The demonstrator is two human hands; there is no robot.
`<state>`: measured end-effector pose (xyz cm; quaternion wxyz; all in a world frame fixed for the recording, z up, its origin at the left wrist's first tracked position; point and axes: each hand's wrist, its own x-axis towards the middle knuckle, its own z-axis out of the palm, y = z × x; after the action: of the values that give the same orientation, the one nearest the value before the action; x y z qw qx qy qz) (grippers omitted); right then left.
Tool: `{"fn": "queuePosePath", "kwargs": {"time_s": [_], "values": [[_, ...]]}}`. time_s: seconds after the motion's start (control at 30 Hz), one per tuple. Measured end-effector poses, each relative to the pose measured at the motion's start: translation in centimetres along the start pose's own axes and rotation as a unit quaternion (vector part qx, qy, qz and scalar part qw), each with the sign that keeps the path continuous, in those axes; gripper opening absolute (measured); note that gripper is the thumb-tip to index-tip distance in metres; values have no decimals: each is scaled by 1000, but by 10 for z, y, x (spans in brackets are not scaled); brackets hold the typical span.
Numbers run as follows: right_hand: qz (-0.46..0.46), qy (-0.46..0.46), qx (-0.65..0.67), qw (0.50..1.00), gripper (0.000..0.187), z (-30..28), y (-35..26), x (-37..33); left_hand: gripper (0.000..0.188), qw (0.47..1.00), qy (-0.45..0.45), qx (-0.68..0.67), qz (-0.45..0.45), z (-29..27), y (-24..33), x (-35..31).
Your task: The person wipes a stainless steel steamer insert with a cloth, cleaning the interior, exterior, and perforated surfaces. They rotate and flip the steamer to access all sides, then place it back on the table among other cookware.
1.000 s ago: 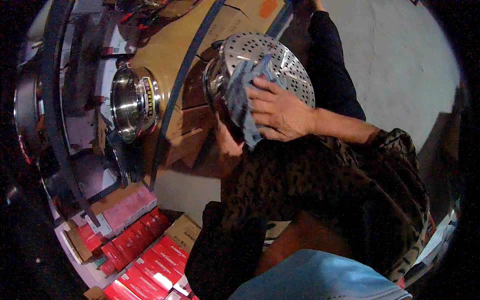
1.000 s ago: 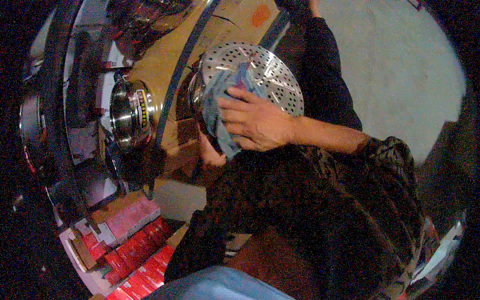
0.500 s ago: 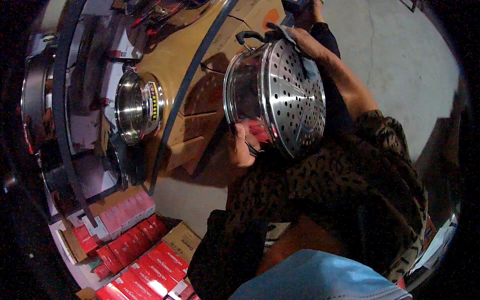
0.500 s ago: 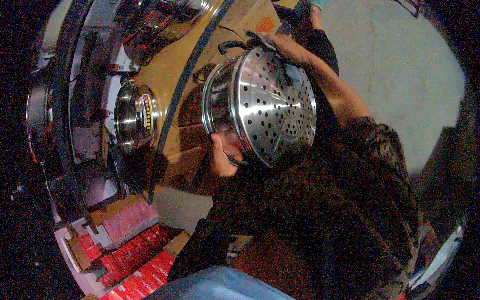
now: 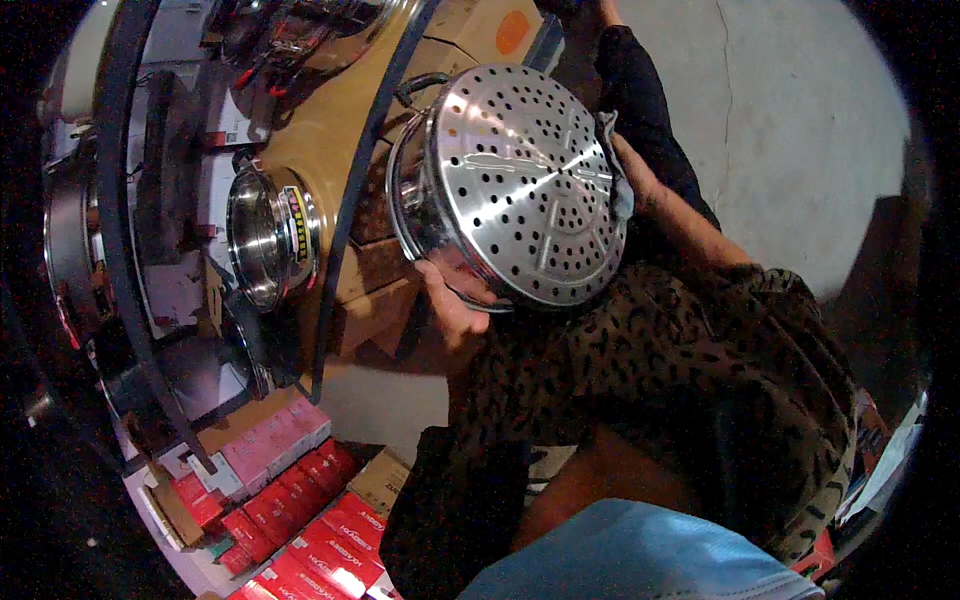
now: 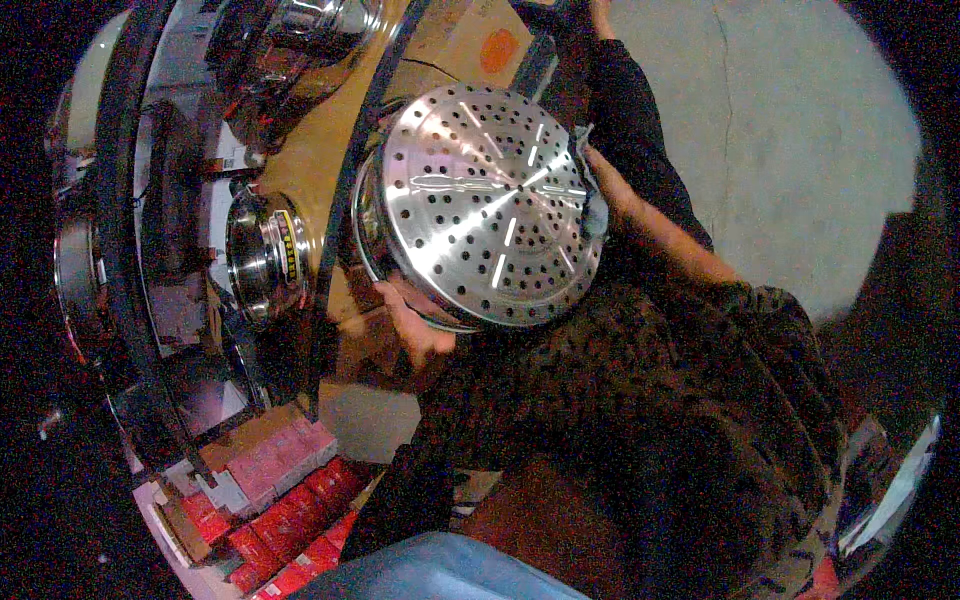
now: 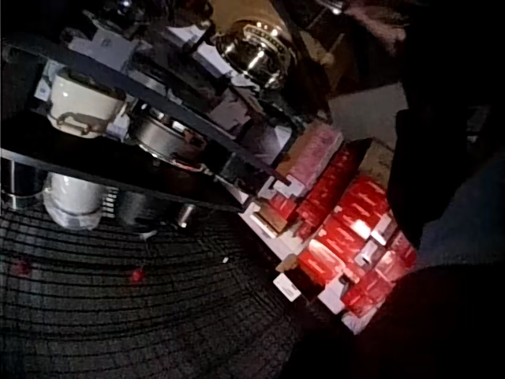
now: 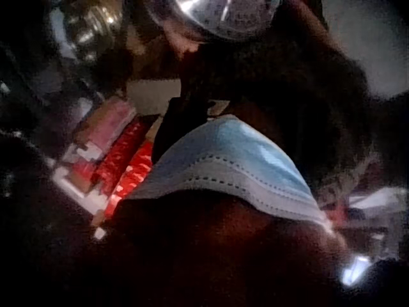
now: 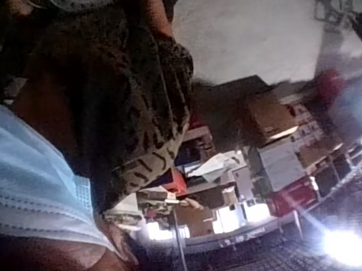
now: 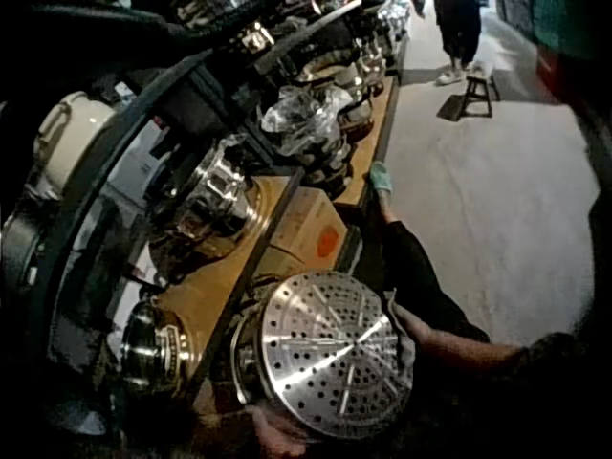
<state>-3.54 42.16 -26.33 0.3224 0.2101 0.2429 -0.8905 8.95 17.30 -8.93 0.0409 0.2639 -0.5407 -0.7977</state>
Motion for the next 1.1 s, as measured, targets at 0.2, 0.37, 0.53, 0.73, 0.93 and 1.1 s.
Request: {"fn": "queuePosePath", "kwargs": {"time_s": [0.2,0.37,0.53,0.73,0.93,1.1], "values": [[-20,98,6,995,52,47,24,-51,68,981,-141,-130,40,7,9,9],[-59,123,-30,990,57,81,33,-64,60,988,-30,-145,34,6,13,22],[-19,106,-79,991,57,93,31,-84,55,980,-29,-198,11,-11,1,44],[-41,118,-123,985,49,44,-5,-108,50,968,-34,-245,-43,-40,-28,68],[-230,-10,-607,760,49,110,-3,-145,53,970,-4,-243,-11,-44,-43,83],[-390,-209,-879,179,50,157,22,-100,65,980,10,-179,-86,-4,-9,71]]}}
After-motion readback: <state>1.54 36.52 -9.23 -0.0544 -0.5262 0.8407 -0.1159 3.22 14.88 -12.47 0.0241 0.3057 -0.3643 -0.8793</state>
